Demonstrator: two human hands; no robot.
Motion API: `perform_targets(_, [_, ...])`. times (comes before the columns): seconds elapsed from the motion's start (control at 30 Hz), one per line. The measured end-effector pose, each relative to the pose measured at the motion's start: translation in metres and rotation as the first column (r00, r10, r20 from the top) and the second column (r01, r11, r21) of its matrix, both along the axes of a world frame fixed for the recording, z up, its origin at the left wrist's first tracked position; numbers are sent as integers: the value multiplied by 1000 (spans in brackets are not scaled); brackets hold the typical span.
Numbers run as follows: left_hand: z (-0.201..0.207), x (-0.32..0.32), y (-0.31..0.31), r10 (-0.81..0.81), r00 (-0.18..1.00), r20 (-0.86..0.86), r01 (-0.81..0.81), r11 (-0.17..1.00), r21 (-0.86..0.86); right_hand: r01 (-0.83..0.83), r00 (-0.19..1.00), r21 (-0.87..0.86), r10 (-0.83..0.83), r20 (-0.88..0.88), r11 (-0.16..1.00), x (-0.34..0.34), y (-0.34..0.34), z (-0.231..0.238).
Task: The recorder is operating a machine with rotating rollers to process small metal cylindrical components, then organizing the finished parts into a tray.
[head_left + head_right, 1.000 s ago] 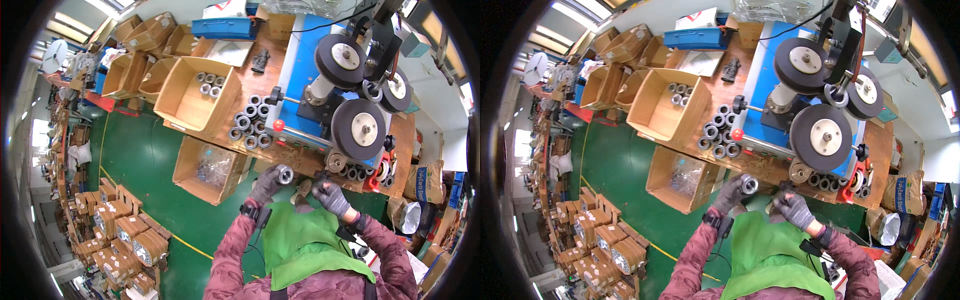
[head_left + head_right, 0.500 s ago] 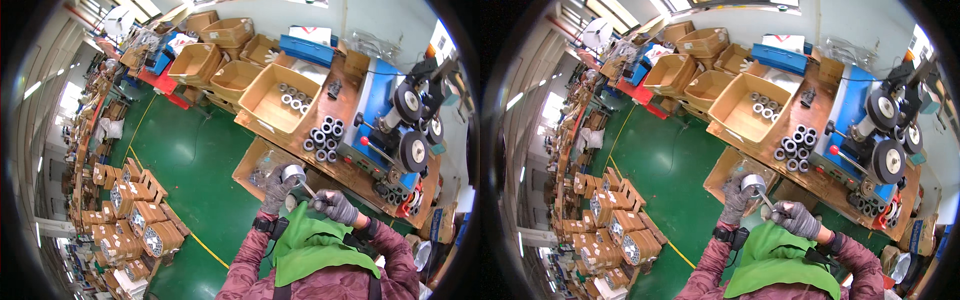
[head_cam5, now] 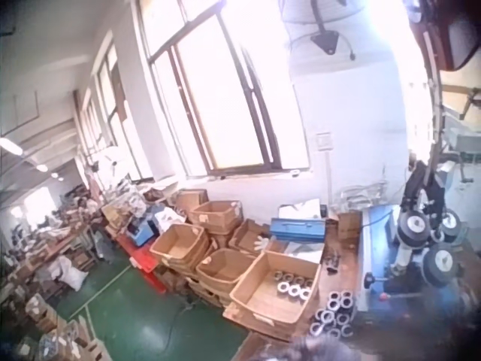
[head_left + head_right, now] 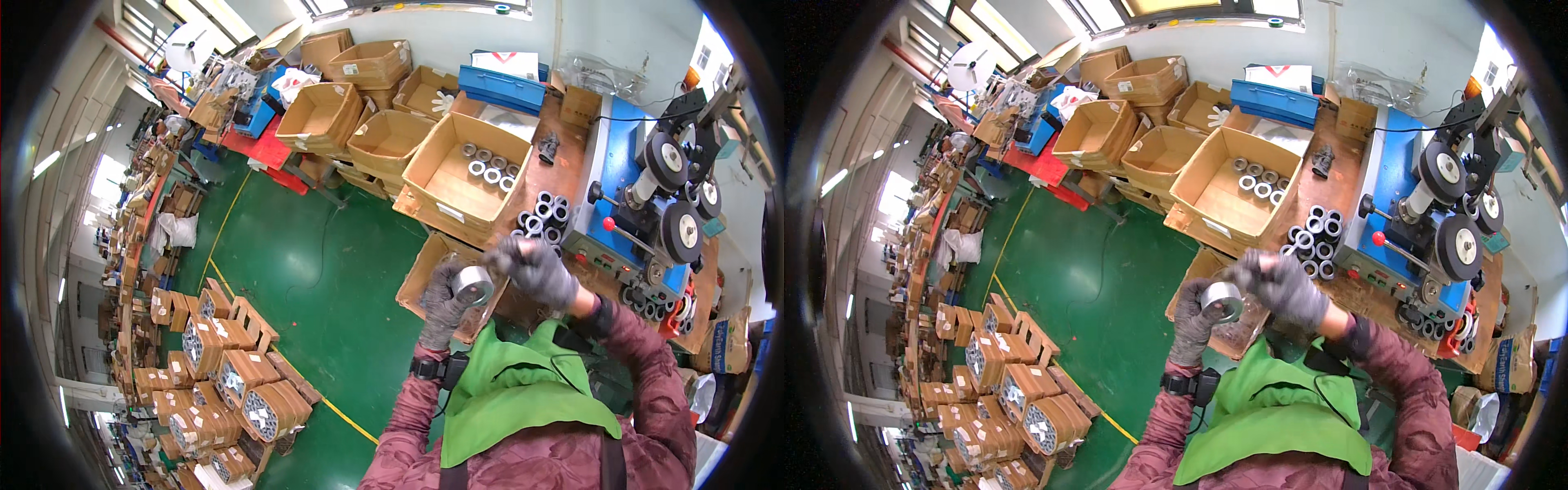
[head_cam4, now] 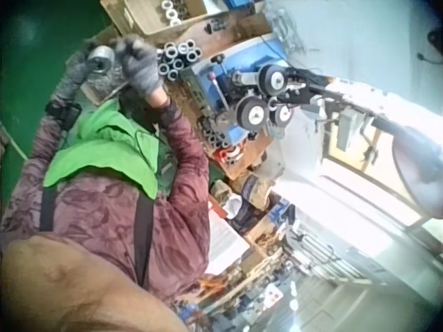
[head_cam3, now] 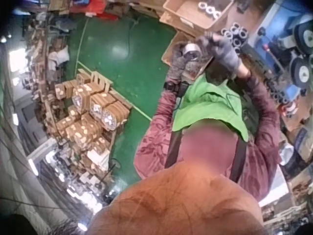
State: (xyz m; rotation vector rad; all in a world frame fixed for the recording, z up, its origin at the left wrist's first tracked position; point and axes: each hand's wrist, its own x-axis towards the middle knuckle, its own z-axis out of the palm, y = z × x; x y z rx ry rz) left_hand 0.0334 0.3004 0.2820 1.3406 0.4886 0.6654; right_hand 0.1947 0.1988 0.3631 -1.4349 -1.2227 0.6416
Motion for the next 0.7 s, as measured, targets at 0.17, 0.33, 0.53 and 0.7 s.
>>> perform_targets(0.17, [29, -9, 6, -47, 995, 86, 46, 999, 22, -231, 735, -326, -55, -675, 917, -5, 21, -22])
perform_targets(0.33, [14, -23, 8, 159, 983, 91, -151, 985, -84, -170, 536, -249, -123, -835, 953, -19, 34, -49])
perform_targets(0.53, [-25, -47, 1, 298, 953, 50, -296, 954, -48, -96, 577, -196, -105, -810, 976, -39, 50, -63])
perform_targets(0.7, [-24, -33, -7, 424, 905, -32, -379, 769, -515, -54, 654, -316, -206, -728, 947, -60, 60, -87])
